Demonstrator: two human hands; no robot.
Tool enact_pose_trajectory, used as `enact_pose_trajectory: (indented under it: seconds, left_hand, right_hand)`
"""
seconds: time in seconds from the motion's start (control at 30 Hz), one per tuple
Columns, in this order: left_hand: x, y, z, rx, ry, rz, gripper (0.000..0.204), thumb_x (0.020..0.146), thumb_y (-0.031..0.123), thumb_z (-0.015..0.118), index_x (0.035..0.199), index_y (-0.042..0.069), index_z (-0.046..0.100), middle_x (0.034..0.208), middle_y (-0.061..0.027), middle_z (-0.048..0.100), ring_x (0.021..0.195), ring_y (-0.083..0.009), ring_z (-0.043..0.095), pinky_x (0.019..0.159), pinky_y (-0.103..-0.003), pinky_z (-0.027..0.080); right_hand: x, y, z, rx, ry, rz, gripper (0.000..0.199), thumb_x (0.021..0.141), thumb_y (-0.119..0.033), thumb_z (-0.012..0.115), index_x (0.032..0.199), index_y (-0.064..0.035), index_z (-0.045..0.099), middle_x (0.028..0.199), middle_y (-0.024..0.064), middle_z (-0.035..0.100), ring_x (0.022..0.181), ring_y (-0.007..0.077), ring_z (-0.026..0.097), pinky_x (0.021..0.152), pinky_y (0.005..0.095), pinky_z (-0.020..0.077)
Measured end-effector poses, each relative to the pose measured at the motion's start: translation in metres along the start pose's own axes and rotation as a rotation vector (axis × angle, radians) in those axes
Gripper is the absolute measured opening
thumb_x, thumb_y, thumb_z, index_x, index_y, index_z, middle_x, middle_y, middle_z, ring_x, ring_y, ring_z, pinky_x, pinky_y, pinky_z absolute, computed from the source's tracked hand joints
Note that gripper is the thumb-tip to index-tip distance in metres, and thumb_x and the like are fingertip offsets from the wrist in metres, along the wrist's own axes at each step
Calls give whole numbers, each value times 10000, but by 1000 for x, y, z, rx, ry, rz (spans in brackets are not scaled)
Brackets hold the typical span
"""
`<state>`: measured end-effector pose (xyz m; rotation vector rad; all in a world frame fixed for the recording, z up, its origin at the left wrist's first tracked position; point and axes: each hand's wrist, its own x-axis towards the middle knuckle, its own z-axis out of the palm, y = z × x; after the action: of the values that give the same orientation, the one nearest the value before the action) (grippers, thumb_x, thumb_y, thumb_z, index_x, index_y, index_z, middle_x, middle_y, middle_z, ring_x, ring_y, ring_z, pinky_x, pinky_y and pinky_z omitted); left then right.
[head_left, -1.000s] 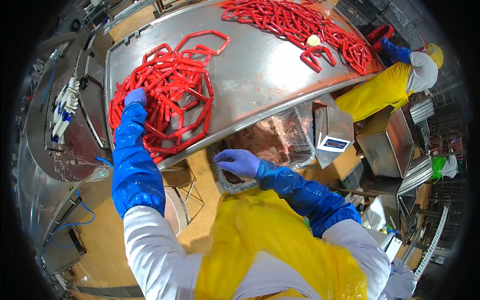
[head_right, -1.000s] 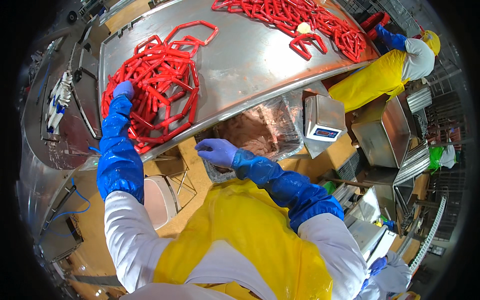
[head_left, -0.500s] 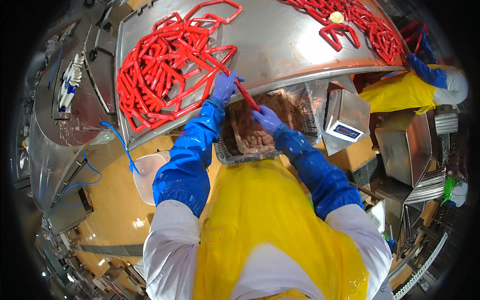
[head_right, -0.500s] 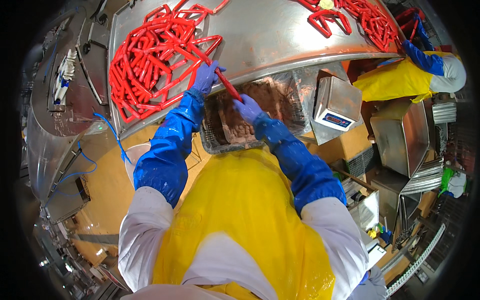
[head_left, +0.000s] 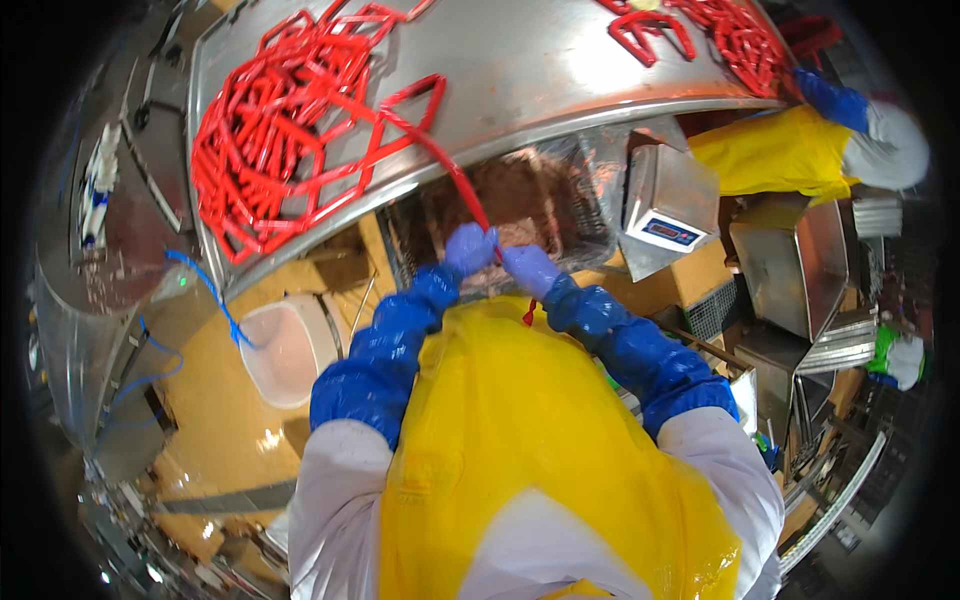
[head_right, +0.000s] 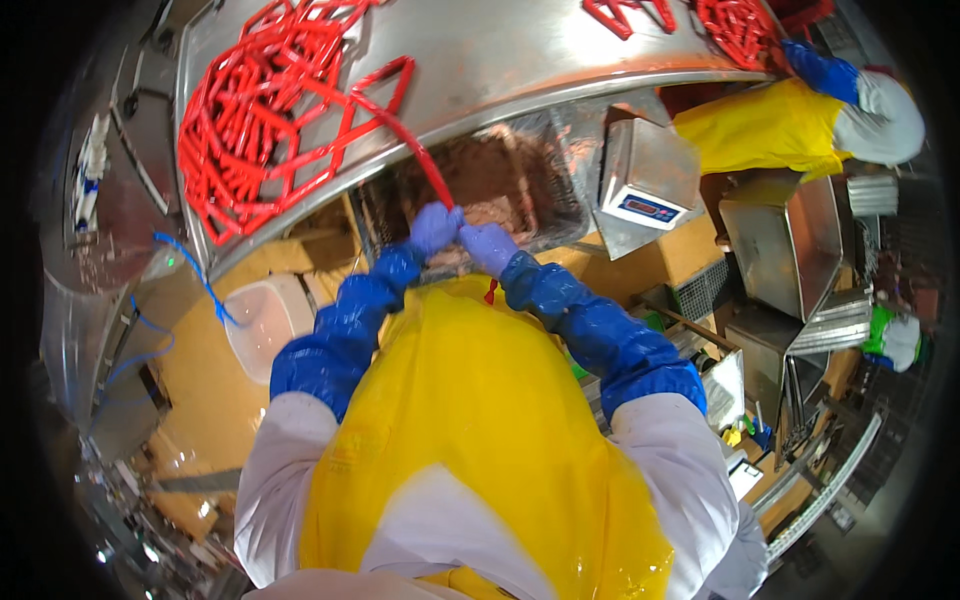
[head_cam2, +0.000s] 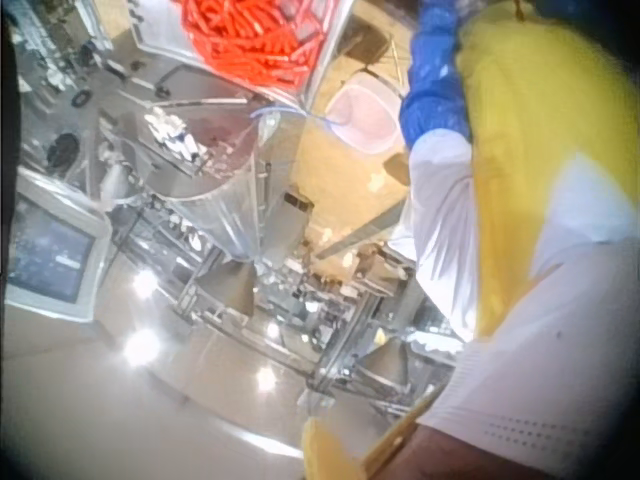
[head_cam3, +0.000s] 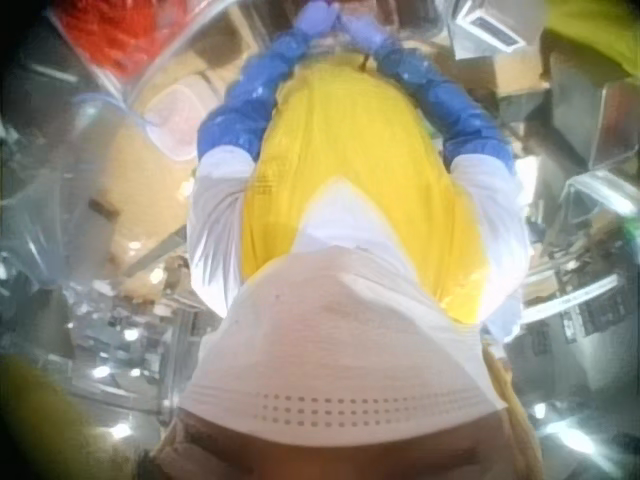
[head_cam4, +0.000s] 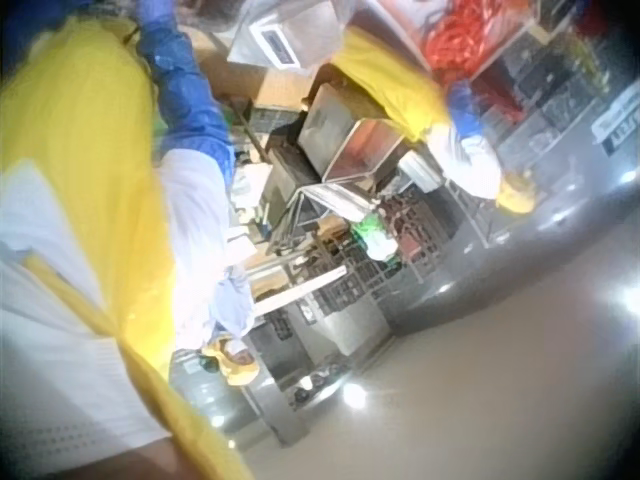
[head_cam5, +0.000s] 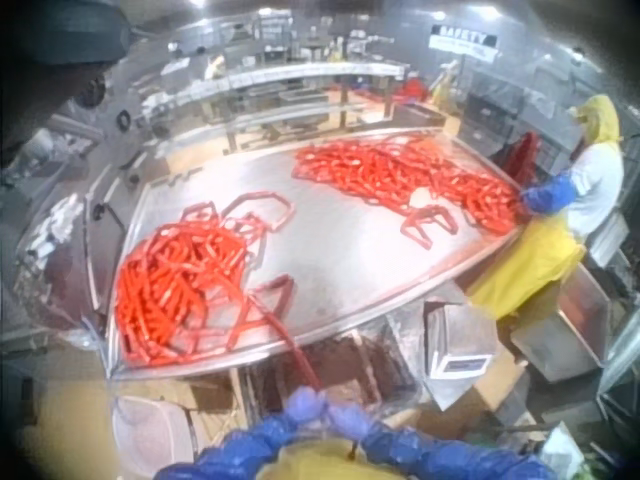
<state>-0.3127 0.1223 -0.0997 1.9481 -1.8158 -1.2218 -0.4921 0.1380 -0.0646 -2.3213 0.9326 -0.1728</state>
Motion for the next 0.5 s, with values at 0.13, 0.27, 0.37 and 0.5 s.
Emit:
enact_pose_trajectory:
  seconds: [0.13, 0.27, 0.37, 0.5]
  left_hand:
    - [15, -32, -24, 153, 47, -34, 547, 965, 444, 420, 742, 32, 700, 764, -219, 674, 763, -414, 661, 699, -527, 517]
    - [6, 6, -15, 136, -5, -32, 540, 965, 462, 417, 814, 39, 718, 814, -214, 681, 805, -437, 653, 740, -508, 522]
    - [7, -32, 10, -99, -236, 291, 469, 911, 472, 554, 1009, 36, 693, 948, -167, 709, 871, -395, 664, 760, -478, 526]
    - [8, -10, -42, -968, -505, -169, 449, 925, 498, 586, 1056, 73, 653, 1058, -117, 691, 970, -293, 665, 858, -423, 522]
  right_hand:
    - [-18, -16, -32, 81, -51, -192, 177, 926, -201, 572, 944, -26, 593, 879, 209, 653, 765, 375, 656, 679, 434, 525]
    - [20, 22, -18, 613, -96, 330, 258, 967, -274, 609, 1024, -21, 608, 841, 112, 639, 715, 210, 631, 641, 335, 509]
    - [48, 22, 2, 1148, 69, 468, 264, 971, -278, 623, 1065, -32, 609, 836, 46, 625, 705, 127, 595, 626, 280, 494]
    - [7, 28, 28, 1478, 173, 640, 244, 997, -234, 564, 1170, -66, 599, 787, -25, 553, 593, 80, 489, 512, 244, 407]
